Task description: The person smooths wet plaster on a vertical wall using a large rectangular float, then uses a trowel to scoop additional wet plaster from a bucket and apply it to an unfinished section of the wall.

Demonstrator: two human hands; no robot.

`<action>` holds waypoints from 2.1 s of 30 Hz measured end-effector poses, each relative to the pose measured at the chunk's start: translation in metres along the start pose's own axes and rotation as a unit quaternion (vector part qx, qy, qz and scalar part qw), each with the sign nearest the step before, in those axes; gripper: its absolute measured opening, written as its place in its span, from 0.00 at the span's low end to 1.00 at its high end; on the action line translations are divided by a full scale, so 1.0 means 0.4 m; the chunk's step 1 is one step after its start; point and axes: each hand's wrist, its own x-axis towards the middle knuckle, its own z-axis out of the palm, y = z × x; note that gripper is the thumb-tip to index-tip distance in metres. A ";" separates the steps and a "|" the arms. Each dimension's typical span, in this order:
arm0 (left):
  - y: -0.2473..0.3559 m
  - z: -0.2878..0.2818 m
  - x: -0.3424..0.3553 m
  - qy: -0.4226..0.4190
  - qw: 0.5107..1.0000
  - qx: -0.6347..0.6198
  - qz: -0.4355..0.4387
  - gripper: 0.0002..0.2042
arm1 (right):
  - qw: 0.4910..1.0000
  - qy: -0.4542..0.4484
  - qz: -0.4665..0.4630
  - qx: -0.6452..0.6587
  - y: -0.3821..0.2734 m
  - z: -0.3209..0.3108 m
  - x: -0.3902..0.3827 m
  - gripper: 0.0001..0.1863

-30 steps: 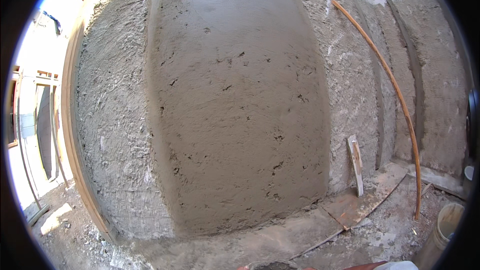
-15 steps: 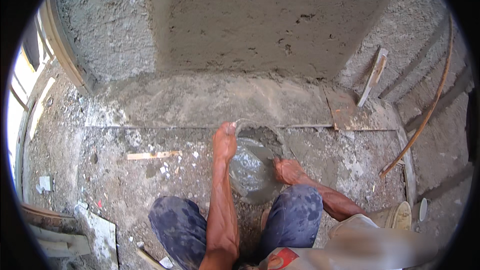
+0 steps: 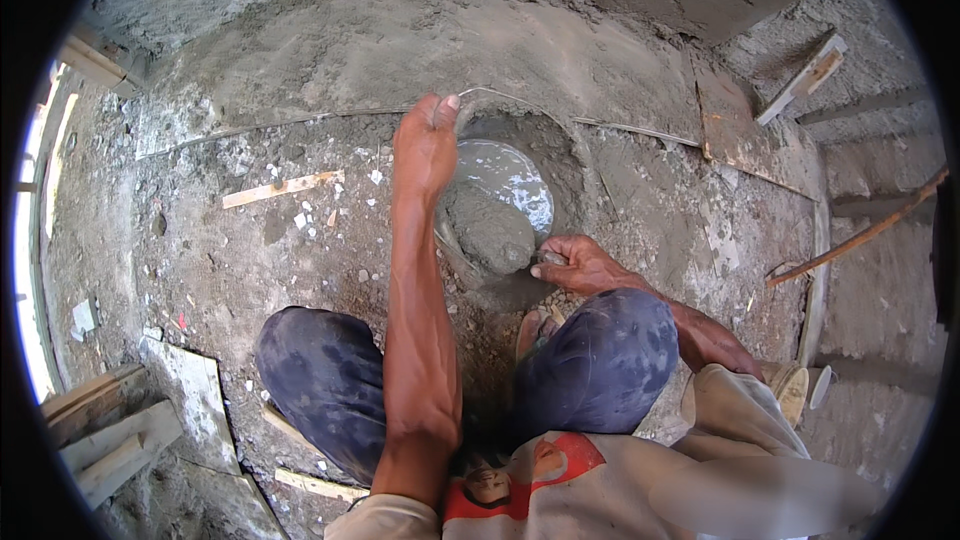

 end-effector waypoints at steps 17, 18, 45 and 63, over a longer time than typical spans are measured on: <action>-0.027 -0.600 -0.552 -0.091 0.873 0.415 -0.239 0.25 | 0.984 0.167 -0.045 0.038 -0.513 -0.039 -0.369 0.19; 0.034 -0.680 -0.564 -0.081 0.867 0.424 -0.249 0.26 | 0.986 0.112 0.049 0.114 -0.607 -0.033 -0.410 0.20; 0.806 -1.923 -0.567 0.172 0.944 -0.104 -0.260 0.18 | 0.839 0.223 0.070 0.491 -1.783 0.189 -0.596 0.13; 0.717 -2.112 -0.386 -0.083 0.920 0.037 -0.382 0.19 | 0.626 0.372 -0.407 0.551 -2.468 0.037 -0.601 0.18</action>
